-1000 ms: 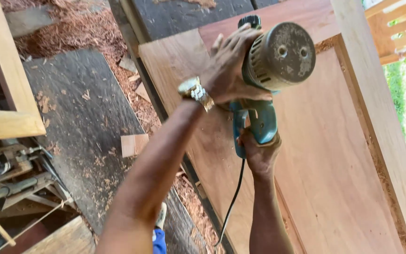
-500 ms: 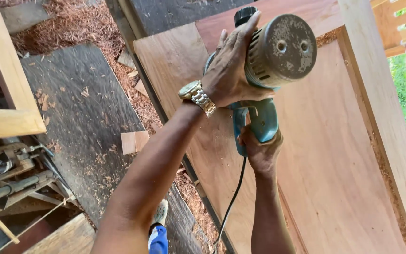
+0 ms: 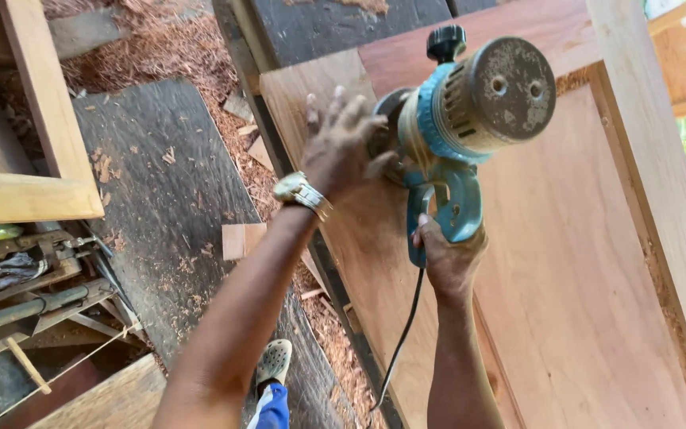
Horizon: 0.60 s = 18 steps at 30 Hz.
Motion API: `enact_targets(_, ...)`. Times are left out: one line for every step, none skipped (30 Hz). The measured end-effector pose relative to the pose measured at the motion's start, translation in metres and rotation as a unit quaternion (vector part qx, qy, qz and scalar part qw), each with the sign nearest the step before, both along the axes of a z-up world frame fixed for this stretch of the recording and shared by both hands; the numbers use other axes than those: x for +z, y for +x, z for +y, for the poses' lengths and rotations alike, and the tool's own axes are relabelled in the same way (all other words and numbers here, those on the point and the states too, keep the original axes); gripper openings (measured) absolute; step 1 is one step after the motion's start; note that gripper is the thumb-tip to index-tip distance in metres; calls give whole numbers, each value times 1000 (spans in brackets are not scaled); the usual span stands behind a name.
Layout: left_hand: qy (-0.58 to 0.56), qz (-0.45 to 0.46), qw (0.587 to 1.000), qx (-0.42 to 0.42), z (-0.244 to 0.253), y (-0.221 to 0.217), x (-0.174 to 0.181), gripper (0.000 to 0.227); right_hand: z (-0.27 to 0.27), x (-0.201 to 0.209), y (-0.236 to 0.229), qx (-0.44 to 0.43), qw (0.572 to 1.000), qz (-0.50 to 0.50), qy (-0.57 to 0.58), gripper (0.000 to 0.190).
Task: Use a power router to carve a decorative groove or design into a large wooden plank.
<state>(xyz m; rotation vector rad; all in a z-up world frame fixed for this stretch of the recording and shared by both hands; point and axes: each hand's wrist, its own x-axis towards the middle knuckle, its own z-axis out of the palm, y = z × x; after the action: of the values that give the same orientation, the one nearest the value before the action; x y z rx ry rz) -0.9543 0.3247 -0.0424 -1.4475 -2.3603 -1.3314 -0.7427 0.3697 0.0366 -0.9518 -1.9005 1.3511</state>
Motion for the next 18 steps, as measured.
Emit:
enact_targets(-16,21,999,17,4,-4,2,61,0,2,-4,2,1000,5,8,28)
enact_targets(-37,34,998,29,3,1,0,48,-5,4,1,-1,1000,0,11,30)
enact_targets(-41,29,998,29,0,5,2,48,-7,2,3,-1,1000,-5,6,30)
enact_targets(-33,7,999,40,0,8,5,40,-6,1,3,-5,1000,-4,-9,25)
enact_targets(-25,-16,998,51,-1,10,9,33,-5,0,3,-9,1000,-4,-23,21)
enact_targets(-23,-13,998,54,0,8,11,33,-5,2,2,-6,1000,-1,-22,21)
enact_targets(-23,-22,998,55,0,6,14,28,-5,4,1,-8,1000,-10,-4,24)
enact_targets(-25,-32,998,55,0,6,15,24,-7,6,2,-13,1000,-22,11,26)
enact_targets(-25,-32,998,55,0,5,15,24,-7,7,0,-13,1000,-21,10,26)
enact_targets(-24,-35,998,46,-1,5,13,22,-8,8,0,-15,999,-27,10,26)
enact_targets(-23,-39,998,38,-1,5,12,20,-9,9,-1,-16,999,-33,9,26)
enact_targets(-24,-40,998,37,-1,6,6,20,-9,8,1,-17,999,-33,8,26)
enact_targets(-19,-48,998,32,-1,6,1,20,-9,7,2,-11,999,-40,12,22)
enact_targets(-12,-54,998,27,0,6,-5,20,-8,6,3,-5,999,-45,17,19)
enact_targets(-12,-54,998,27,-1,6,-3,20,-10,7,2,-5,999,-45,17,19)
enact_targets(-12,-55,998,26,-1,6,0,20,-11,9,1,-10,999,-48,11,18)
enact_targets(-11,-56,998,25,-2,6,2,20,-12,10,0,-15,999,-52,5,18)
enact_targets(-10,-54,998,25,-2,6,4,20,-12,12,-1,-15,999,-50,6,18)
